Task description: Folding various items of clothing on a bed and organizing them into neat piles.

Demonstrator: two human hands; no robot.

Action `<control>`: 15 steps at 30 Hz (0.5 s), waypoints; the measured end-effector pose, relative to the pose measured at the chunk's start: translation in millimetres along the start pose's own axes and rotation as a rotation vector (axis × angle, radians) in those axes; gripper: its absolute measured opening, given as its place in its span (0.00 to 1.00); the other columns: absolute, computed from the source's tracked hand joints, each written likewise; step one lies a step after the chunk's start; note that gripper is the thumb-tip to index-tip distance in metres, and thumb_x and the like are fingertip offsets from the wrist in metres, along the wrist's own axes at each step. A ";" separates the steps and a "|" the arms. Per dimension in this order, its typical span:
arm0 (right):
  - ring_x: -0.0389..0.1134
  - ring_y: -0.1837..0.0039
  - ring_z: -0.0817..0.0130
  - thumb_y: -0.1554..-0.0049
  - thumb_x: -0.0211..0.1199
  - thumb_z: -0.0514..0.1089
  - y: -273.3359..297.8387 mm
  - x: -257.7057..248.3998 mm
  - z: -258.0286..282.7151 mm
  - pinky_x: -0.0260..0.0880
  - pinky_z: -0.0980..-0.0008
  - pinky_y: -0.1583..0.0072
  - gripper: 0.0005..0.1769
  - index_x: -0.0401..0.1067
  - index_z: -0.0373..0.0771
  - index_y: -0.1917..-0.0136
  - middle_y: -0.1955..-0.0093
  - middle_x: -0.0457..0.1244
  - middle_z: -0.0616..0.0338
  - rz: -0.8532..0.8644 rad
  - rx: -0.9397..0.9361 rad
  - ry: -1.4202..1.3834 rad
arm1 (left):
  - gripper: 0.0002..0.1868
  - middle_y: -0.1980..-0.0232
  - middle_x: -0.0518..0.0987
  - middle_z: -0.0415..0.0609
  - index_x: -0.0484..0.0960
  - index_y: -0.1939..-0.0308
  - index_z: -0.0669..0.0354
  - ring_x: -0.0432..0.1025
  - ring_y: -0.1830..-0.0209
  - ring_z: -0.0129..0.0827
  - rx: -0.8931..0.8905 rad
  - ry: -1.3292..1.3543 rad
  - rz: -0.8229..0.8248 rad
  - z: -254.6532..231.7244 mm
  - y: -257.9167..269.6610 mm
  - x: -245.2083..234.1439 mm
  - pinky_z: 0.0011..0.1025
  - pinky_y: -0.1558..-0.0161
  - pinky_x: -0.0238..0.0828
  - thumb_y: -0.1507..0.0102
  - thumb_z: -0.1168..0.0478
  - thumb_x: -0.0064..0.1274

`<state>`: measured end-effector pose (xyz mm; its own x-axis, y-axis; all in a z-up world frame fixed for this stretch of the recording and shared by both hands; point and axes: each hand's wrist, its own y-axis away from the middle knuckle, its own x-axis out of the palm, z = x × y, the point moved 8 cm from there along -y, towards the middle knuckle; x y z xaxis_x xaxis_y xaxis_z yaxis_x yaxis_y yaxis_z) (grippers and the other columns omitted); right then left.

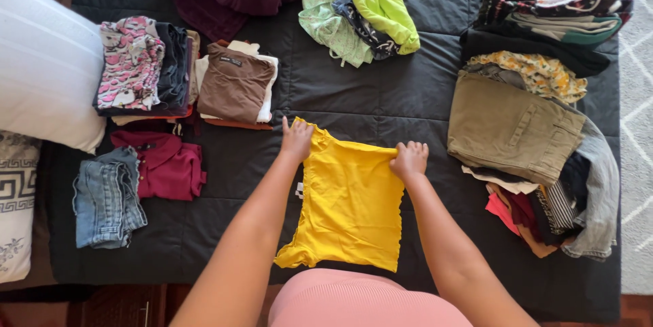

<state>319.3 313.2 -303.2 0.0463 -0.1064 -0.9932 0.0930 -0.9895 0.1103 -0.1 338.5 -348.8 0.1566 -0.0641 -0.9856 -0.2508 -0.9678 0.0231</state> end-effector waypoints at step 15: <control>0.66 0.41 0.47 0.48 0.59 0.35 46.7 -52.9 30.2 0.66 0.52 0.40 0.20 0.72 0.40 0.42 0.44 0.65 0.48 -0.401 -0.038 -0.270 | 0.18 0.40 0.70 0.63 0.74 0.42 0.65 0.64 0.38 0.58 -0.213 -0.083 -0.463 -42.7 50.7 -15.4 0.54 0.34 0.55 0.35 0.62 0.50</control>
<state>291.1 269.6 -246.6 -0.2601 0.2561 -0.9310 0.0876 -0.9540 -0.2868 25.6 280.0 -325.3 0.1266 0.3937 -0.9105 0.0284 -0.9189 -0.3934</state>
